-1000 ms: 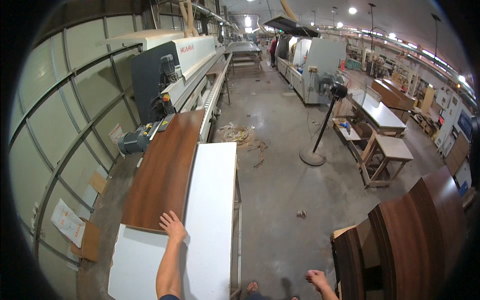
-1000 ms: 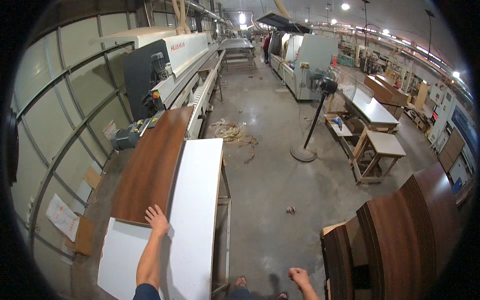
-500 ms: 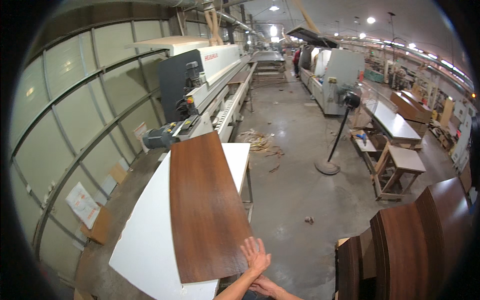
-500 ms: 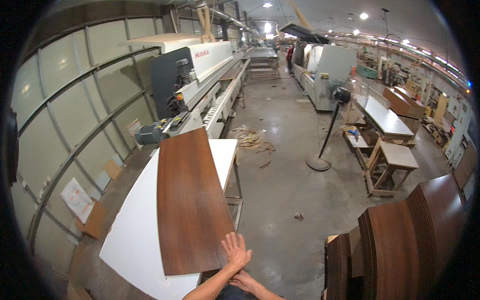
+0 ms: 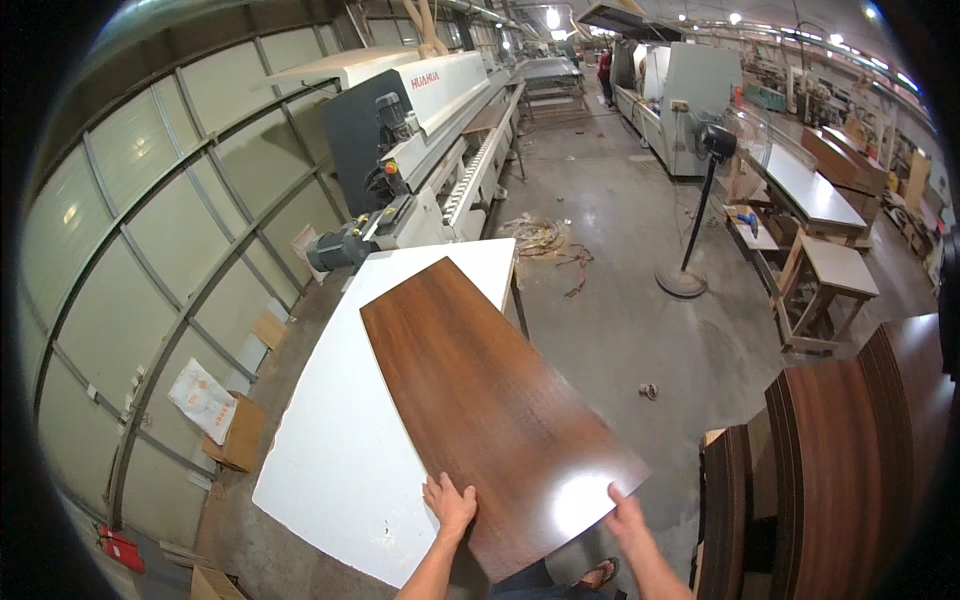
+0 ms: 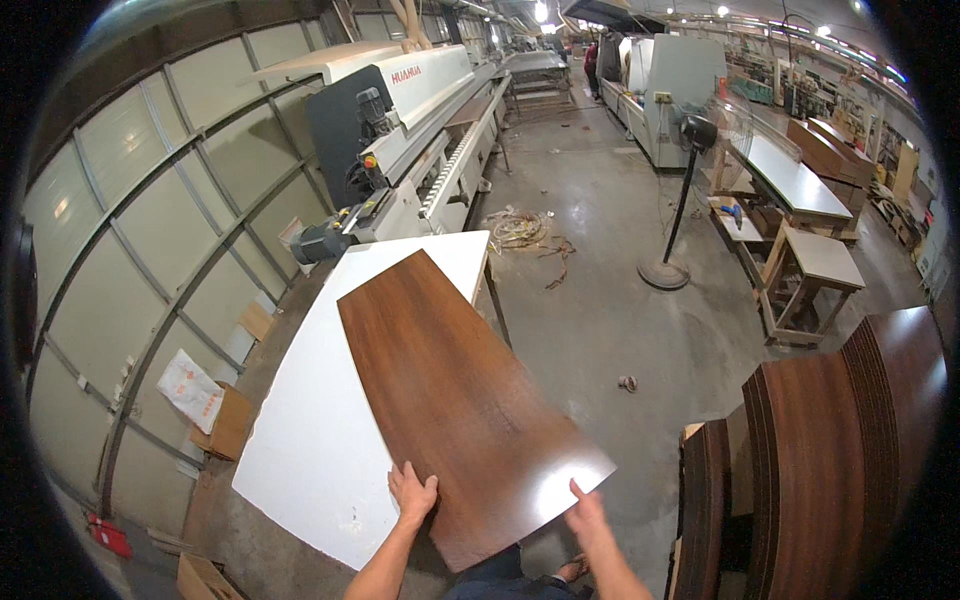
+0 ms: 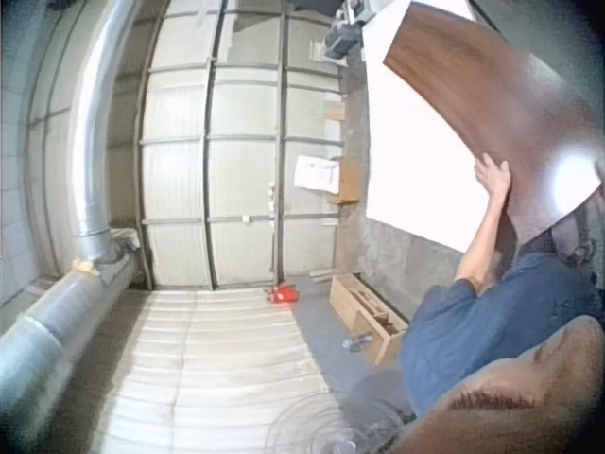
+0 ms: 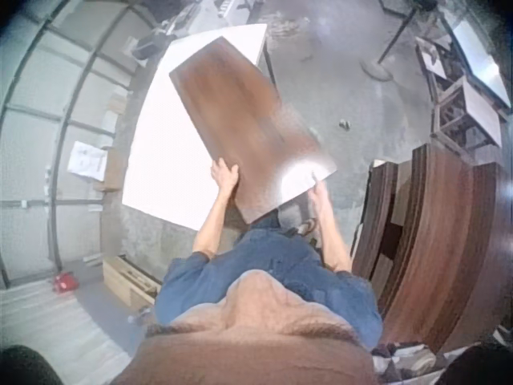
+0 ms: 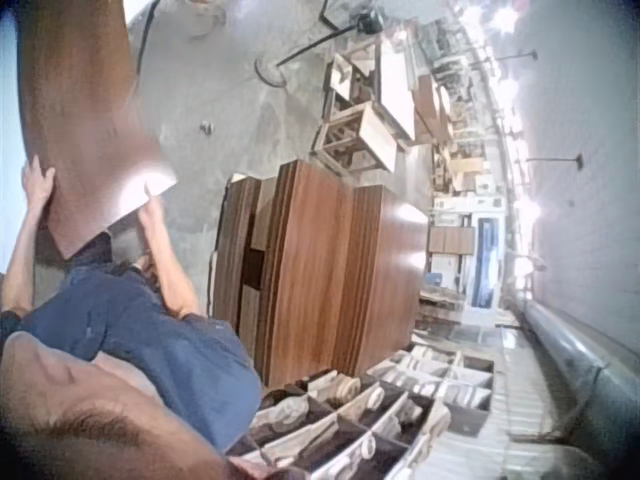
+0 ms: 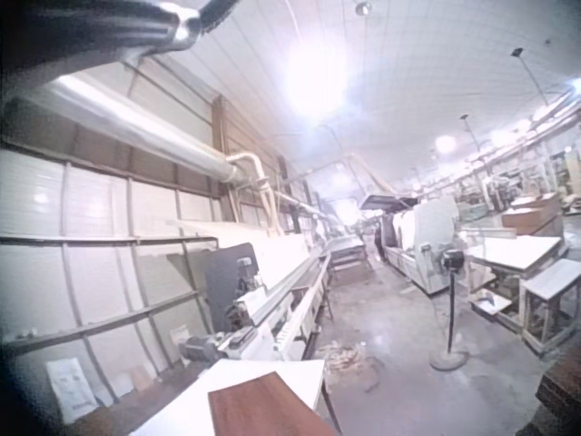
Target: The person repeatedly picks up large wooden panels from a white workbench and carries them to a growing stack on the floor. The person handles each panel by hand, aligns it, and places it on top of the others. The task continues in a repetitive loop throughout the clip.
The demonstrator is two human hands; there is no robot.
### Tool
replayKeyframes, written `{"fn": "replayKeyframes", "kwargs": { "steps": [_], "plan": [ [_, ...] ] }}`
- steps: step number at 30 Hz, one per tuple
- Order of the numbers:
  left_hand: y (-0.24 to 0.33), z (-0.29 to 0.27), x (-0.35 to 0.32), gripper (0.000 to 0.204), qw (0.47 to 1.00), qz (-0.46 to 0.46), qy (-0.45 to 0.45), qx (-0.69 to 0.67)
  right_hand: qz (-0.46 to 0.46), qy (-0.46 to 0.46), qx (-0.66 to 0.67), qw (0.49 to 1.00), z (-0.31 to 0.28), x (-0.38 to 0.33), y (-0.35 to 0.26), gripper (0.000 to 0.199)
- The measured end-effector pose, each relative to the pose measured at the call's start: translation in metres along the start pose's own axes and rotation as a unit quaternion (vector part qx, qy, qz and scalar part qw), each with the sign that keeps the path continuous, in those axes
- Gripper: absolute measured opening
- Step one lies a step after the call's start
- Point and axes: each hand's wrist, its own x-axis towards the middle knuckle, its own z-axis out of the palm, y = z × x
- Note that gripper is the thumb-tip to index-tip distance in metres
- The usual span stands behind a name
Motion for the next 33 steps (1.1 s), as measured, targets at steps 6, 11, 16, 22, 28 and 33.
{"fn": "replayKeyframes", "kwargs": {
  "steps": [6, 11, 16, 22, 28, 33],
  "plan": [
    [0.026, 0.015, -0.022, 0.072, 0.958, -0.100, -0.065, -0.260, -0.145, 0.069, -0.047, 0.986, -0.027, -0.010, -0.135, 0.035],
    [0.046, 0.047, -0.007, 0.016, 0.636, -0.290, -0.240, -0.673, -0.214, 0.305, -0.095, 0.923, -0.084, -0.085, -0.192, 0.050],
    [0.070, 0.041, 0.042, 0.023, 0.621, -0.198, -0.294, -0.699, -0.284, 0.463, -0.096, 0.834, -0.174, -0.220, -0.193, 0.048],
    [0.144, 0.051, 0.006, 0.055, 0.709, 0.172, -0.423, -0.537, -0.370, 0.600, -0.038, 0.708, -0.262, -0.382, -0.100, 0.043],
    [0.262, 0.154, -0.067, 0.056, 0.563, -0.271, -0.574, -0.529, -0.379, 0.679, 0.079, 0.624, -0.325, -0.514, -0.013, 0.043],
    [0.332, 0.203, -0.155, 0.059, 0.581, -0.252, -0.613, -0.473, -0.353, 0.723, 0.117, 0.582, -0.387, -0.561, 0.014, 0.047]
  ]
}}
